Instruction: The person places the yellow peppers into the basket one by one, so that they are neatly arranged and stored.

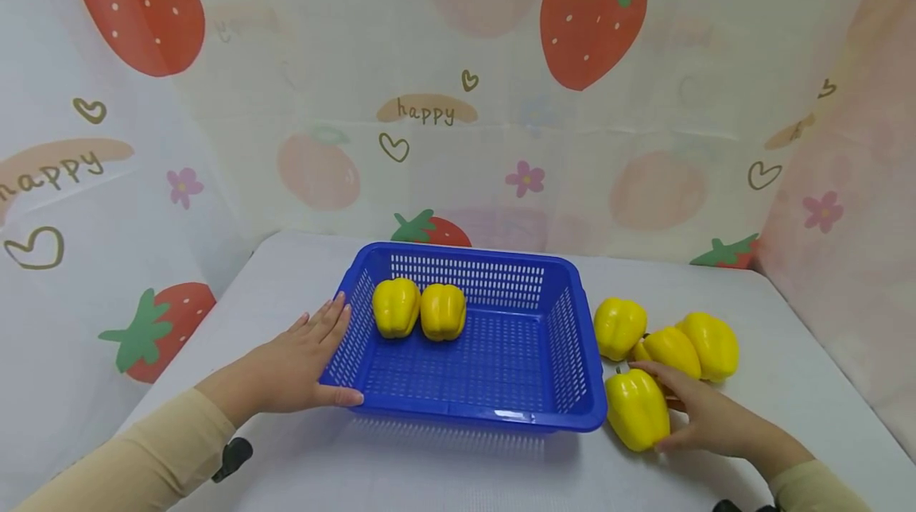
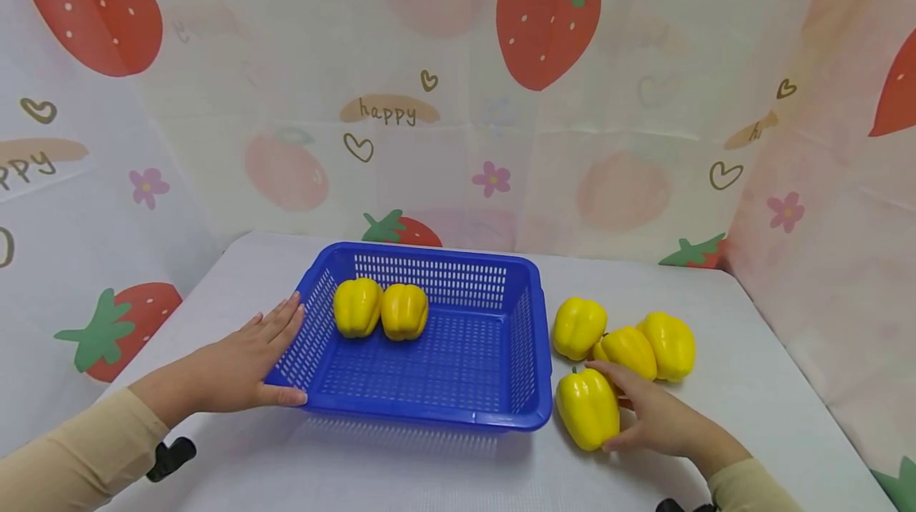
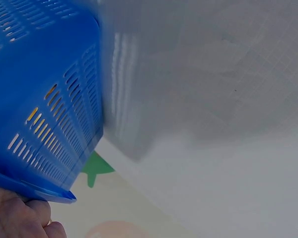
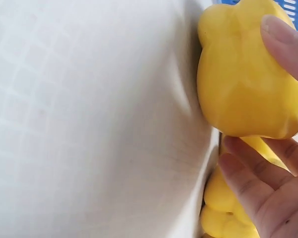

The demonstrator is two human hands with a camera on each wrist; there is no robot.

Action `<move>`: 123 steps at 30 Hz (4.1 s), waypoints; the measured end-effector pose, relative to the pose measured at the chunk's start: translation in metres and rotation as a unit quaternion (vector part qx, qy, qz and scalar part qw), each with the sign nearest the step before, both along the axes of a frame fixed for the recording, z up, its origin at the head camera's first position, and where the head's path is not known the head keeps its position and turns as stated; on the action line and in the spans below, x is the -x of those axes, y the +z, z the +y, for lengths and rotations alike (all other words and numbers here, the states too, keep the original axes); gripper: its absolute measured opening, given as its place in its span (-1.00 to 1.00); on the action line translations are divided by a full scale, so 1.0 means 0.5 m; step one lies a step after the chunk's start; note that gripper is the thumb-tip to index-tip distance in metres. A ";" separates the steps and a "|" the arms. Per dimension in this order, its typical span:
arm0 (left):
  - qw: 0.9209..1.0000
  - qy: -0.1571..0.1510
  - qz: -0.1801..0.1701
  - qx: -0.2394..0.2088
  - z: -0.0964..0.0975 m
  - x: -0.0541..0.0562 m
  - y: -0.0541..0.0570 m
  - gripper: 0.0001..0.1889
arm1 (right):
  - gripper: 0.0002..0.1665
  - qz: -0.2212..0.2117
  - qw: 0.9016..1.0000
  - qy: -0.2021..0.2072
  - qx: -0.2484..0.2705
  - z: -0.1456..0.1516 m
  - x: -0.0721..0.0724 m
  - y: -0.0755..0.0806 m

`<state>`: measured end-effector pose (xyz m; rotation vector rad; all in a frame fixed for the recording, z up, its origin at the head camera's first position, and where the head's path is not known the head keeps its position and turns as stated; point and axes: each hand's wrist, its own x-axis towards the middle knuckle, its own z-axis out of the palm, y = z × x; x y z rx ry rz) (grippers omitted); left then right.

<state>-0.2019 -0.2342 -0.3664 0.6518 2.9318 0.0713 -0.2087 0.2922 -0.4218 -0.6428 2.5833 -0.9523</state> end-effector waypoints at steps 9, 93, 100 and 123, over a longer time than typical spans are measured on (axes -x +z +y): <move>1.000 -0.001 -0.003 0.001 0.000 -0.001 -0.001 0.26 | 0.09 0.000 0.999 0.012 0.035 0.006 -0.003 0.007; 1.000 -0.004 -0.004 -0.002 0.000 0.001 0.000 0.25 | 0.08 0.073 0.990 0.074 0.100 -0.167 0.115 0.234; 1.000 -0.001 -0.006 0.000 0.000 0.001 0.002 0.25 | 0.08 0.071 0.988 0.083 0.105 -0.192 0.132 0.232; 1.000 -0.002 0.000 0.005 -0.001 0.002 -0.002 0.26 | 0.06 0.059 0.987 0.083 0.123 -0.274 0.175 0.204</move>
